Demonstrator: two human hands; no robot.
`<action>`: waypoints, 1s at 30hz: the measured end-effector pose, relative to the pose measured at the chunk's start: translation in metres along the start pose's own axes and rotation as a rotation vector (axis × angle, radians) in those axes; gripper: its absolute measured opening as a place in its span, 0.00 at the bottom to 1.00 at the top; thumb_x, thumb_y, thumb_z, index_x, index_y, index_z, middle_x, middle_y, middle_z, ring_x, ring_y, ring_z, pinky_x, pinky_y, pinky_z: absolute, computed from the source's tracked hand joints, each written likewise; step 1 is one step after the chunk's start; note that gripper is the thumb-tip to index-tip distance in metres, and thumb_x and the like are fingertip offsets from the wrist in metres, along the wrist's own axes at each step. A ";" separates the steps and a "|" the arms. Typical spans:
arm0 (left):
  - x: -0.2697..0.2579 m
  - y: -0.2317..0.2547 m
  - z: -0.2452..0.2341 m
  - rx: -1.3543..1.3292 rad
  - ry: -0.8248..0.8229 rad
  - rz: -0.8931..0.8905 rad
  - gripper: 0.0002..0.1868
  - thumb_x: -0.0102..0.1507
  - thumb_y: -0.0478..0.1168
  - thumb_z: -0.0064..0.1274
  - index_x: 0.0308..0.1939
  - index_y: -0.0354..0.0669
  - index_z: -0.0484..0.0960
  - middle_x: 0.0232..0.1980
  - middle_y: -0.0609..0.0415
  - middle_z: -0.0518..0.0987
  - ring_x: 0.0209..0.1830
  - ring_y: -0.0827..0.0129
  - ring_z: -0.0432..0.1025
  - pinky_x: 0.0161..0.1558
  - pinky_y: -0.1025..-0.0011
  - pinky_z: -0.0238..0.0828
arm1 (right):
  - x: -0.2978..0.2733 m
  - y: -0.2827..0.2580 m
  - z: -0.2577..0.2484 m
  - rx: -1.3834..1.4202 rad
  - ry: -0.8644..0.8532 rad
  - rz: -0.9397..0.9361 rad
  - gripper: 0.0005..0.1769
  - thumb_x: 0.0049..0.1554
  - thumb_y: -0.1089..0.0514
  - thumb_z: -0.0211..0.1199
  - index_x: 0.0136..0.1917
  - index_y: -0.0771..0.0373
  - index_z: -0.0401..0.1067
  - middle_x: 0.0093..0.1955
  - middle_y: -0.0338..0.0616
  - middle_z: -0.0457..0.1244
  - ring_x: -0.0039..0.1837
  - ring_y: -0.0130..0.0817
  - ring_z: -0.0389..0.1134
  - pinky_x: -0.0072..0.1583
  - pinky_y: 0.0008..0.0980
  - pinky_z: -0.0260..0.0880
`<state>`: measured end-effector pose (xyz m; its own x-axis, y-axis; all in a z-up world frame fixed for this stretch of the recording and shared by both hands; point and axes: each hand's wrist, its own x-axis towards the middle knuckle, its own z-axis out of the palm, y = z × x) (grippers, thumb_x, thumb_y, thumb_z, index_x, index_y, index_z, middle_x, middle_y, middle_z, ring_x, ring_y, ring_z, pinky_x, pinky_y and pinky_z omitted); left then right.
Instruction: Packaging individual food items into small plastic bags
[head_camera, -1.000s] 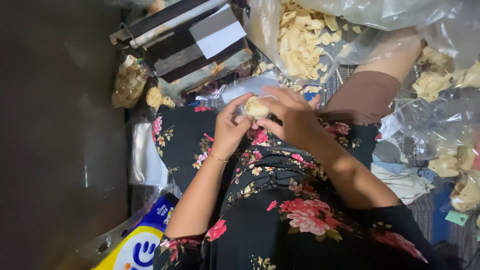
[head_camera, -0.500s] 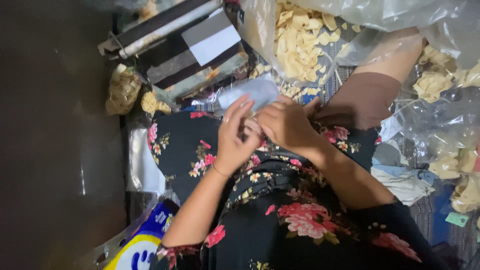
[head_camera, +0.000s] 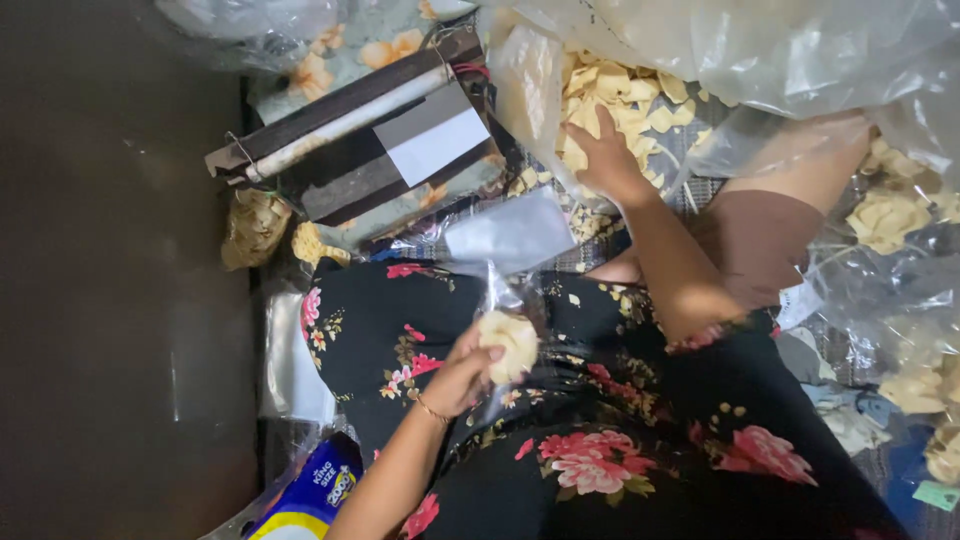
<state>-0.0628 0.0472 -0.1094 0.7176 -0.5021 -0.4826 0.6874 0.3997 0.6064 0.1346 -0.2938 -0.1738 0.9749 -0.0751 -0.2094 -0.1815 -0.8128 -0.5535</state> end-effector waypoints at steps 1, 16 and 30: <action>-0.006 -0.010 -0.006 -0.019 -0.021 -0.031 0.35 0.56 0.34 0.59 0.68 0.37 0.70 0.53 0.37 0.80 0.46 0.53 0.81 0.42 0.54 0.83 | 0.009 0.008 0.009 -0.054 -0.027 -0.009 0.42 0.50 0.65 0.71 0.77 0.49 0.64 0.80 0.66 0.40 0.72 0.78 0.56 0.65 0.69 0.66; 0.025 0.091 0.038 0.956 0.001 0.347 0.48 0.57 0.45 0.66 0.77 0.44 0.57 0.64 0.48 0.77 0.58 0.62 0.74 0.60 0.63 0.75 | -0.028 -0.031 -0.093 0.286 0.157 0.158 0.24 0.60 0.67 0.63 0.70 0.64 0.68 0.66 0.57 0.62 0.41 0.31 0.66 0.37 0.24 0.72; 0.063 0.096 0.044 1.853 0.128 0.683 0.48 0.57 0.40 0.65 0.78 0.55 0.55 0.66 0.43 0.75 0.47 0.44 0.76 0.27 0.50 0.77 | -0.143 -0.177 -0.166 -0.666 -0.314 -0.514 0.16 0.71 0.49 0.50 0.53 0.63 0.69 0.39 0.42 0.64 0.39 0.33 0.68 0.32 0.30 0.77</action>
<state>0.0438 0.0203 -0.0539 0.8262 -0.5558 0.0918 -0.5349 -0.7230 0.4372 0.0485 -0.2356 0.0879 0.8174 0.4722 -0.3299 0.4751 -0.8765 -0.0776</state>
